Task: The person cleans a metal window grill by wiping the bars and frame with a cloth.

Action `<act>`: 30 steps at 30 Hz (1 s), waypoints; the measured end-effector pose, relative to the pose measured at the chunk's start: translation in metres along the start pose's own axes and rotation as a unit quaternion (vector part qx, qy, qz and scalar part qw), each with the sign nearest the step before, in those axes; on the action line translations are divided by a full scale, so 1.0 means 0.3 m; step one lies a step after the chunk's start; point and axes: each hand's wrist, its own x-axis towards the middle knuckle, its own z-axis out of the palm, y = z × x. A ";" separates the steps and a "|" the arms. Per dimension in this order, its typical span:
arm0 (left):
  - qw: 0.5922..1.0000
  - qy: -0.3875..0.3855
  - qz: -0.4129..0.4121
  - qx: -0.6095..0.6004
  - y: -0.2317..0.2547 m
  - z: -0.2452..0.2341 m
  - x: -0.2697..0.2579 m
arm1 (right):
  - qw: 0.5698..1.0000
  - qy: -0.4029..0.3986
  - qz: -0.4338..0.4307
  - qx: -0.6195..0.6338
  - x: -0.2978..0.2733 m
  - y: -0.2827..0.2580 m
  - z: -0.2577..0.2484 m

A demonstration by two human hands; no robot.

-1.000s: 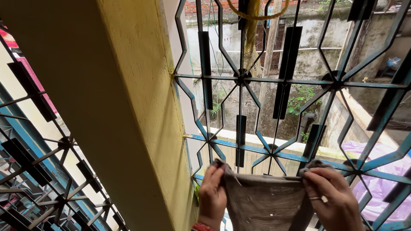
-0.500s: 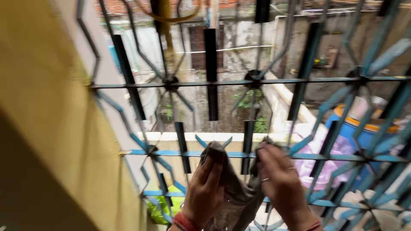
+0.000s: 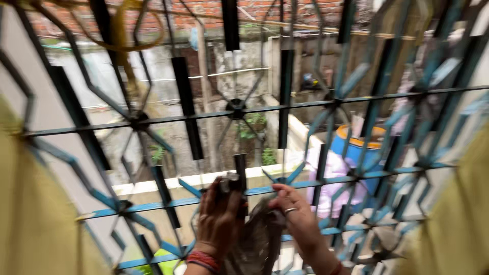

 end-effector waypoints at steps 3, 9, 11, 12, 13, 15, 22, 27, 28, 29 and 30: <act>1.000 -0.006 0.005 0.000 0.018 -0.021 0.024 | 0.997 -0.022 -0.008 0.073 -0.029 -0.022 -0.011; 0.998 -0.046 0.047 -0.008 -0.004 -0.101 0.037 | 0.865 -0.090 -0.289 -0.401 -0.113 -0.198 -0.075; 0.996 -0.055 0.064 -0.005 -0.015 -0.109 0.031 | 0.787 -0.091 -0.404 -0.457 -0.075 -0.242 -0.130; 0.997 -0.054 0.057 -0.013 -0.017 -0.107 0.027 | 0.756 -0.071 -0.429 -0.489 -0.048 -0.256 -0.156; 0.997 -0.053 0.052 -0.022 -0.018 -0.104 0.025 | 0.757 -0.073 -0.430 -0.487 -0.020 -0.268 -0.184; 0.998 -0.047 0.037 -0.028 -0.010 -0.089 0.022 | 0.743 0.010 -0.400 -0.536 0.031 -0.269 -0.222; 0.999 -0.008 0.037 0.004 -0.027 -0.037 0.004 | 0.715 -0.008 -0.370 -0.593 0.023 -0.155 -0.120; 1.000 -0.020 0.011 -0.003 -0.019 0.013 -0.015 | 0.758 0.067 -0.388 -0.521 0.039 -0.132 -0.108; 1.000 -0.016 0.010 0.002 -0.022 0.019 -0.015 | 0.758 0.069 -0.389 -0.520 0.048 -0.139 -0.117; 1.000 -0.014 0.010 0.003 -0.027 0.027 -0.011 | 0.752 0.040 -0.382 -0.536 0.058 -0.153 -0.130; 1.000 -0.022 0.012 -0.001 -0.033 0.035 -0.007 | 0.745 0.012 -0.374 -0.552 0.068 -0.165 -0.137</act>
